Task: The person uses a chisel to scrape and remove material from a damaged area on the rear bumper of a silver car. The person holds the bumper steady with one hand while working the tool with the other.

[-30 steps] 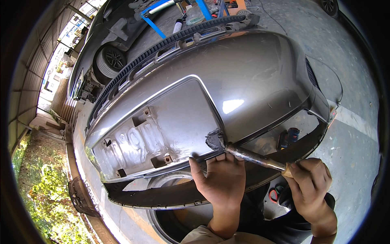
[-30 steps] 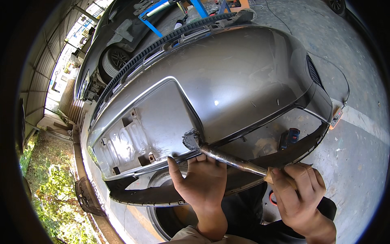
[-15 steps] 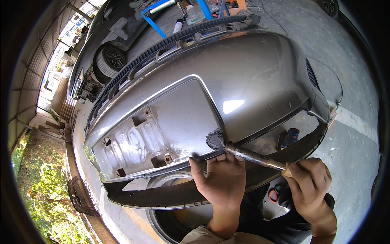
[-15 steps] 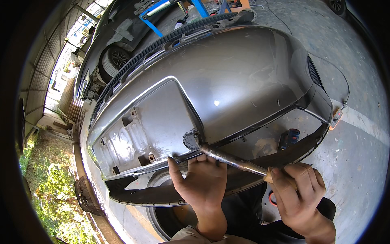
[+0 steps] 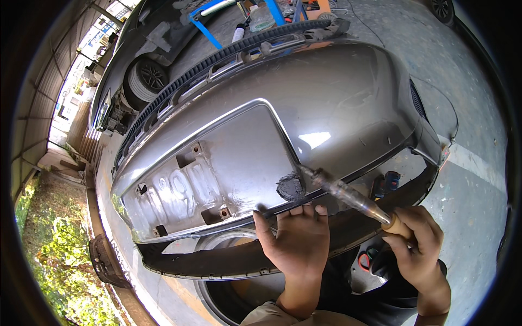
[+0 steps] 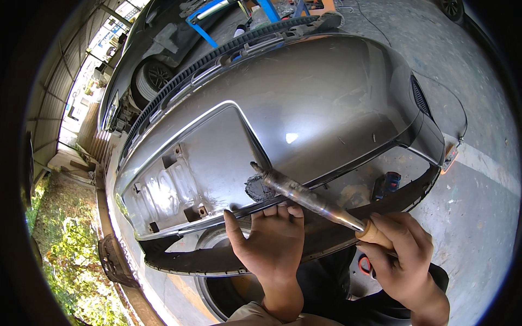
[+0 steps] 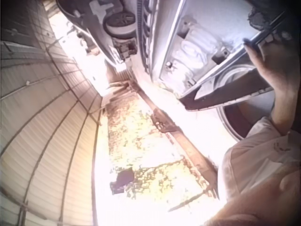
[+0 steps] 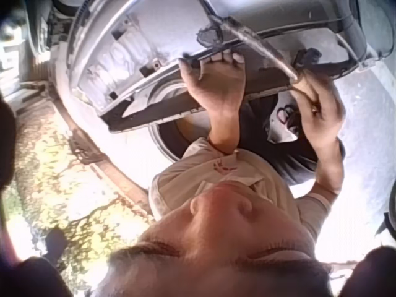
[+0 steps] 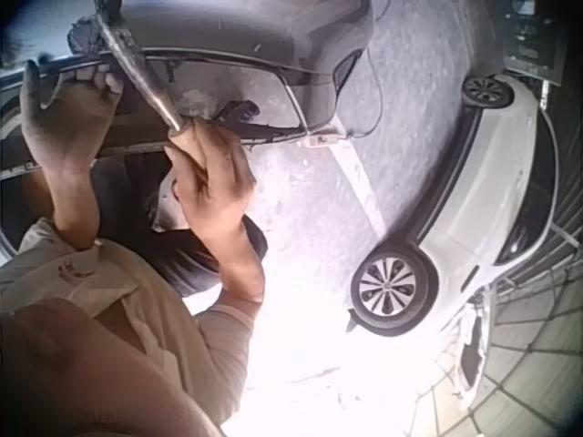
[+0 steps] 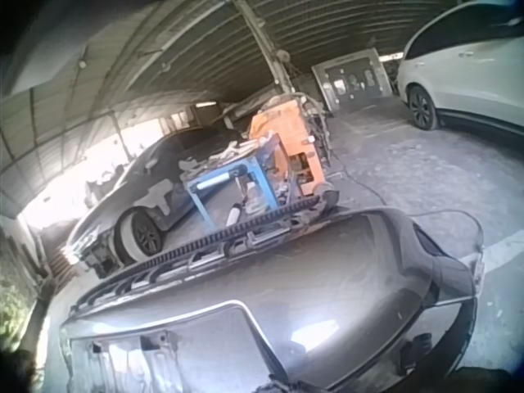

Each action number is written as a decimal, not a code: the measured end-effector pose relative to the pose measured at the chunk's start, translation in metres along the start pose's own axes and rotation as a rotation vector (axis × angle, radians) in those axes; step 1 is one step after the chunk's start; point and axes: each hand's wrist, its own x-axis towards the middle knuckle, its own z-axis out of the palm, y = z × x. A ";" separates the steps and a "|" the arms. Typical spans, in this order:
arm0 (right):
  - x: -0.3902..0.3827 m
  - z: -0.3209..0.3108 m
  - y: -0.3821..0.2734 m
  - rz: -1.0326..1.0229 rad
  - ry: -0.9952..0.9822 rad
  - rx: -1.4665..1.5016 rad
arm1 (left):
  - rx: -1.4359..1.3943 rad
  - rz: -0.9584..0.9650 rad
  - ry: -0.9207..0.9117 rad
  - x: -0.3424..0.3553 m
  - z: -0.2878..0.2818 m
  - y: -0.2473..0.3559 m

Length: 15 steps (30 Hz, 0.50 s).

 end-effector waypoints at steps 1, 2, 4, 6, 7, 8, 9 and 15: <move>-0.002 -0.004 0.000 0.173 -0.091 0.168 | -0.007 0.001 -0.005 0.000 -0.001 0.000; -0.004 -0.009 -0.001 0.346 -0.181 0.336 | -0.013 0.002 -0.010 -0.001 -0.001 0.001; -0.009 -0.011 -0.003 0.594 -0.303 0.666 | -0.017 -0.001 -0.002 0.000 0.001 -0.001; -0.014 -0.011 -0.003 0.697 -0.382 0.821 | -0.012 0.008 0.027 0.000 0.004 -0.003; -0.015 -0.011 -0.003 0.748 -0.424 0.899 | -0.008 0.016 0.037 0.000 0.005 -0.003; -0.014 -0.009 -0.005 0.728 -0.442 0.969 | -0.005 0.023 0.047 0.000 0.006 -0.002; -0.014 -0.009 -0.004 0.728 -0.439 0.949 | -0.007 0.030 0.058 0.000 0.006 -0.003; -0.014 -0.015 0.005 0.737 -0.438 0.960 | -0.040 -0.025 -0.066 0.002 -0.004 0.000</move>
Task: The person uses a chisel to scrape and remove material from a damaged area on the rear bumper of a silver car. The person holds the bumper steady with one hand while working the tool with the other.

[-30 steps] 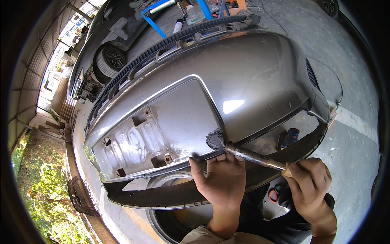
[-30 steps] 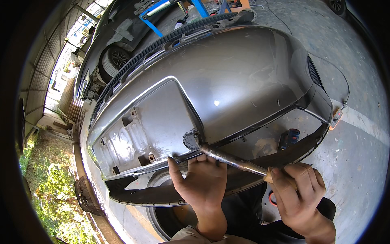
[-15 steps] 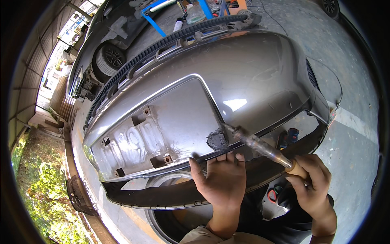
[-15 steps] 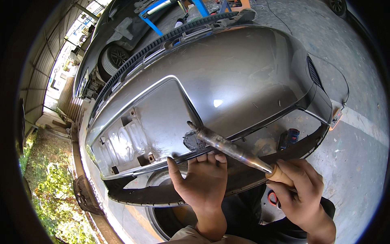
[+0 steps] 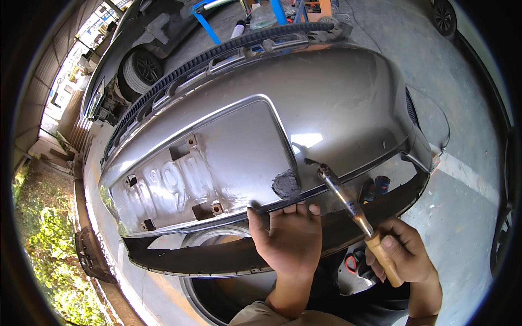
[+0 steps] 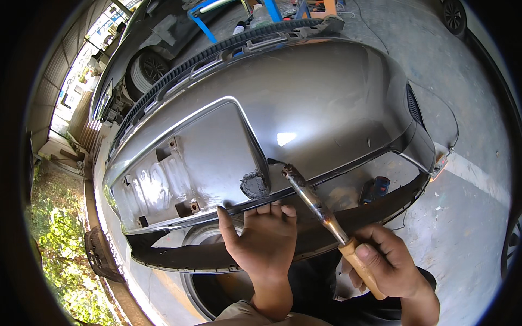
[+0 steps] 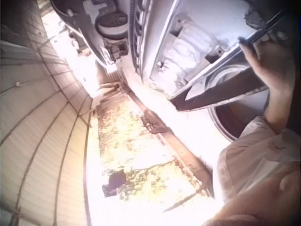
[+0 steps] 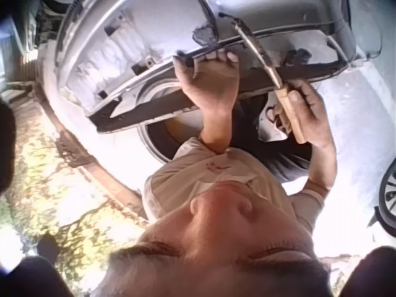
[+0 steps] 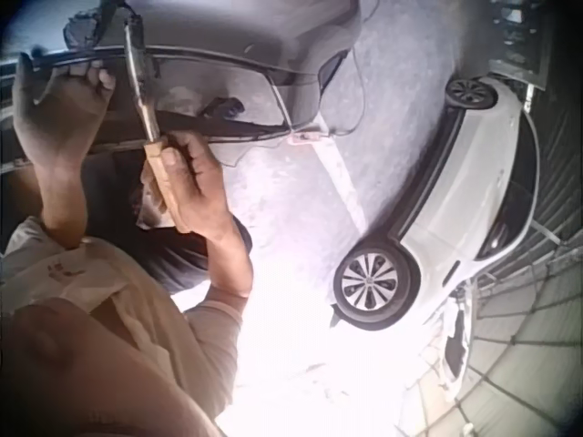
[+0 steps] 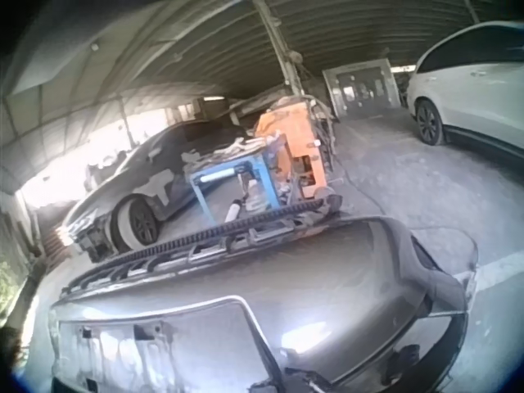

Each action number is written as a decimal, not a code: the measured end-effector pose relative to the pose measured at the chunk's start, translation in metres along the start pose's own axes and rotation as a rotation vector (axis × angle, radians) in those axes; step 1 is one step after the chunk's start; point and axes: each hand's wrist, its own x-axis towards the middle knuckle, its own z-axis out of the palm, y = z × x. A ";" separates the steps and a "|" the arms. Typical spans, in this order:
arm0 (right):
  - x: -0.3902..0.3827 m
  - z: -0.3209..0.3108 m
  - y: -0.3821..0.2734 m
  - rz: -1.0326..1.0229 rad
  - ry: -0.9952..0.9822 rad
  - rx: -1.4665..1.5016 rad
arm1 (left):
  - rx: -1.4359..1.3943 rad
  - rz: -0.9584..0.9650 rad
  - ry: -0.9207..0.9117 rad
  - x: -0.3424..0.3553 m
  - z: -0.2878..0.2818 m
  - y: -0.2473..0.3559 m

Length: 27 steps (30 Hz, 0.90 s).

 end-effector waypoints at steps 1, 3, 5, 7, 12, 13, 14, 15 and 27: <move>0.001 -0.001 -0.001 0.029 -0.077 0.055 | 0.009 0.019 0.026 -0.001 0.001 -0.001; 0.000 0.006 -0.003 0.094 -0.131 0.195 | 0.020 0.049 0.080 -0.001 0.005 -0.002; -0.002 0.018 -0.006 0.142 -0.125 0.280 | 0.020 0.056 0.113 -0.002 0.013 -0.001; -0.007 0.023 -0.003 0.058 -0.067 0.198 | 0.002 0.041 0.103 -0.002 0.013 -0.002; -0.015 0.025 0.015 -0.074 0.134 -0.084 | 0.070 0.014 0.106 0.000 0.010 -0.006; -0.014 0.026 0.012 0.008 0.128 0.012 | 0.077 0.021 0.119 -0.001 0.012 -0.005; -0.015 0.029 0.006 0.087 0.113 0.105 | 0.059 0.032 0.113 -0.001 0.011 -0.006; -0.017 0.034 0.002 0.162 0.102 0.207 | 0.052 0.039 0.109 -0.001 0.008 -0.004; -0.041 0.113 -0.029 -0.029 0.418 0.235 | 0.014 0.134 0.177 -0.003 0.000 -0.012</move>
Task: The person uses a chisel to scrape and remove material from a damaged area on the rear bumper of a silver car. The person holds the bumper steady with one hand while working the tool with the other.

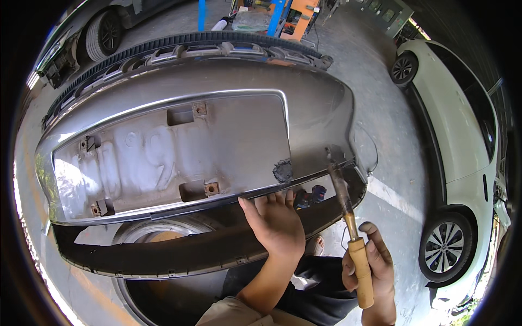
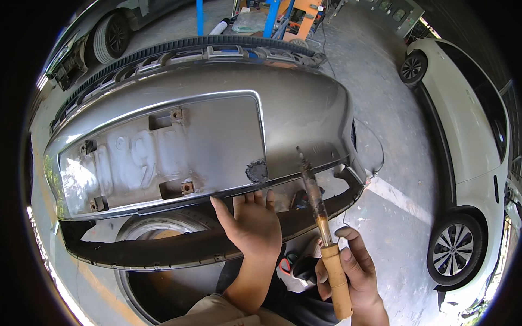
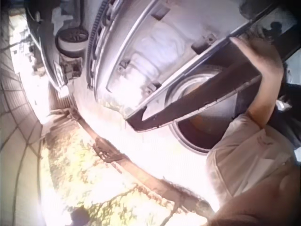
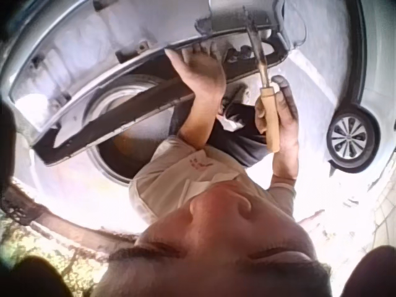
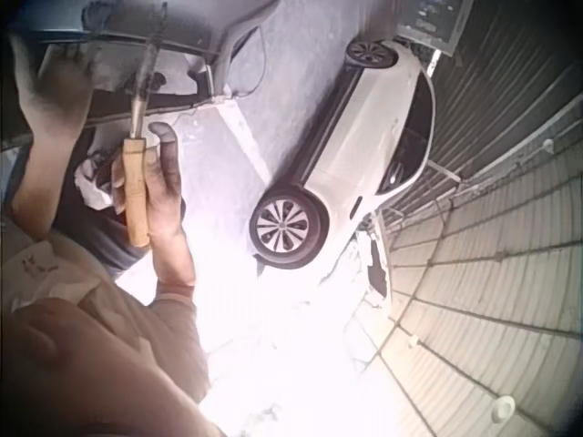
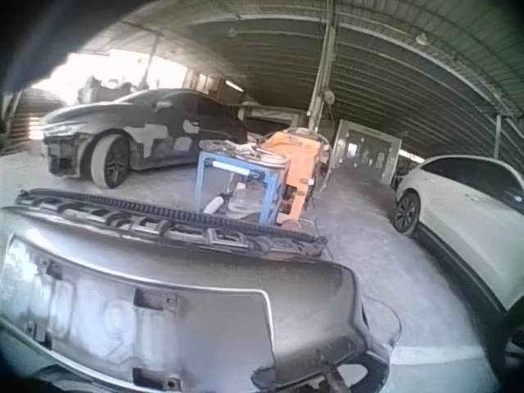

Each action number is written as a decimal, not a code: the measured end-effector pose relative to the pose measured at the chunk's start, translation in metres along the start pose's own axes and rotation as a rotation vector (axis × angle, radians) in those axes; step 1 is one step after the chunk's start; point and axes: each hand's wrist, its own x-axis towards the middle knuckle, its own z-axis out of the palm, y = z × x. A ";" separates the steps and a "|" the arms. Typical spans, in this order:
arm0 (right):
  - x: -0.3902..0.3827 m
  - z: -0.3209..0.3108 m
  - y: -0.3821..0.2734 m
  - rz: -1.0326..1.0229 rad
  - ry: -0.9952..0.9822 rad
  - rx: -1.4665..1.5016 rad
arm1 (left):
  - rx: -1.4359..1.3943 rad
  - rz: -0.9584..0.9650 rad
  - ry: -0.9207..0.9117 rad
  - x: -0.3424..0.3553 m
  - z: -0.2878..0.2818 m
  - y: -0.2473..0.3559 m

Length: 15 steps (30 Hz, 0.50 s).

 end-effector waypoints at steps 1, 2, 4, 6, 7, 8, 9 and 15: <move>-0.002 0.000 0.005 -0.096 -0.017 0.096 | 0.026 0.007 0.027 -0.001 0.001 -0.001; -0.003 0.003 0.006 -0.120 -0.039 0.149 | 0.041 -0.016 0.022 -0.001 0.003 -0.002; -0.008 0.010 0.010 -0.142 -0.081 0.278 | 0.101 -0.057 0.027 -0.004 0.001 0.002; -0.014 0.016 0.008 -0.123 -0.129 0.215 | 0.093 -0.015 0.010 -0.002 0.003 0.004; -0.017 0.020 0.005 -0.112 -0.150 0.183 | 0.088 0.003 0.004 -0.001 0.004 0.006; -0.020 0.027 -0.002 -0.095 -0.153 0.048 | 0.079 0.025 -0.005 -0.003 0.006 0.008; -0.022 0.033 -0.008 -0.052 -0.119 0.056 | 0.075 0.016 0.006 -0.001 0.007 0.010; -0.020 0.055 -0.023 0.204 0.025 0.141 | -0.002 0.005 0.066 0.006 0.005 0.011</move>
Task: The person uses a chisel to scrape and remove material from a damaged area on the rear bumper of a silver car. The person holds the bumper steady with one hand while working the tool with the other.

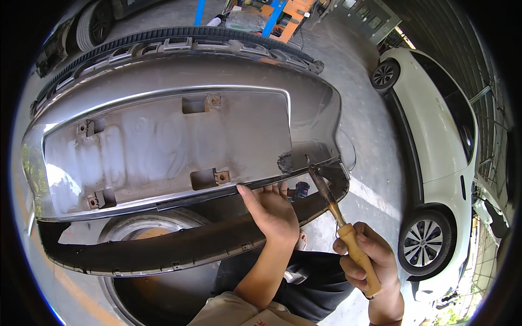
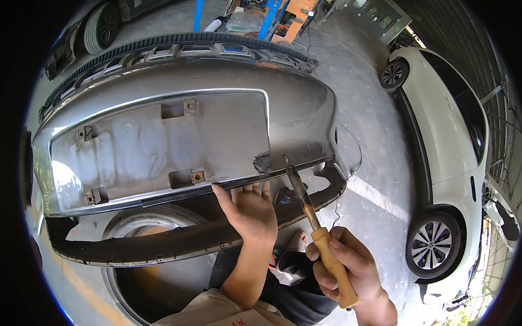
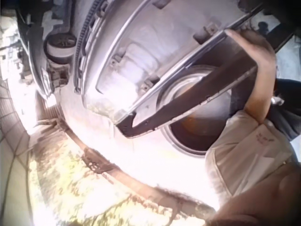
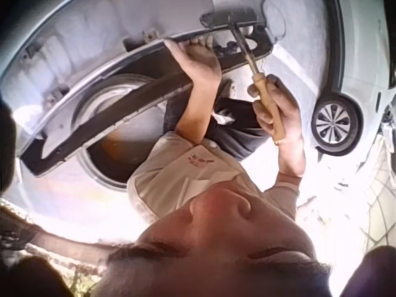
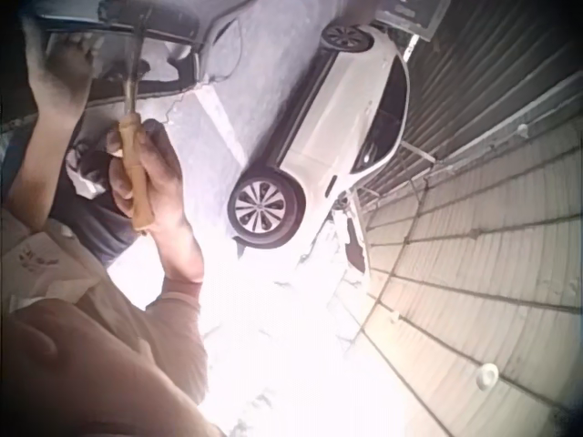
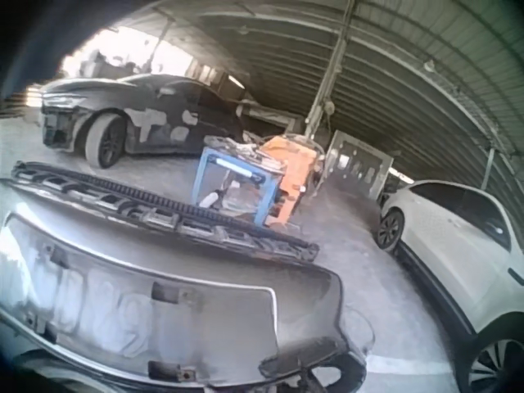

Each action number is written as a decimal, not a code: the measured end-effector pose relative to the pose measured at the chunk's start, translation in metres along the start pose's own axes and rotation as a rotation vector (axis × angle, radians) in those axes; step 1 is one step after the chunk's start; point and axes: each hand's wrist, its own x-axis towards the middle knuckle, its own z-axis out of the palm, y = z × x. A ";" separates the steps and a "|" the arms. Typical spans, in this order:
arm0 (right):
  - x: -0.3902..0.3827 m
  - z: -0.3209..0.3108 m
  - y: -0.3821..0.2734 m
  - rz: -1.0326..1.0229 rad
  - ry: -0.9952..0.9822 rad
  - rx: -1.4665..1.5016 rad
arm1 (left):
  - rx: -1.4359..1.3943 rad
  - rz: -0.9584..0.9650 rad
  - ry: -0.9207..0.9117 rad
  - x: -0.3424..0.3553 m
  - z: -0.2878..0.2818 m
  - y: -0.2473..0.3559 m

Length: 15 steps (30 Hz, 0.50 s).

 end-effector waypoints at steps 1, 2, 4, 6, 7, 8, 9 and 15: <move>-0.003 0.000 0.000 0.009 -0.021 -0.022 | -0.003 0.001 -0.008 -0.002 0.003 0.000; -0.005 0.004 0.001 0.013 -0.009 -0.006 | -0.006 0.003 -0.017 -0.004 0.005 0.000; -0.004 0.009 0.005 0.029 -0.002 0.045 | -0.006 0.013 -0.034 -0.003 0.004 -0.002; 0.000 0.011 0.006 0.052 -0.001 0.029 | -0.013 0.017 -0.045 -0.003 0.003 -0.002; 0.002 0.012 0.007 0.064 0.001 0.034 | -0.019 0.016 -0.047 -0.002 0.003 -0.001; 0.004 0.013 0.008 0.076 0.003 0.038 | -0.026 0.015 -0.048 -0.002 0.003 0.000; 0.004 0.015 0.008 0.077 0.004 0.042 | -0.033 0.016 -0.047 -0.001 0.003 0.000; 0.002 0.027 0.007 0.079 0.016 0.061 | -0.079 0.027 -0.033 0.000 0.005 -0.001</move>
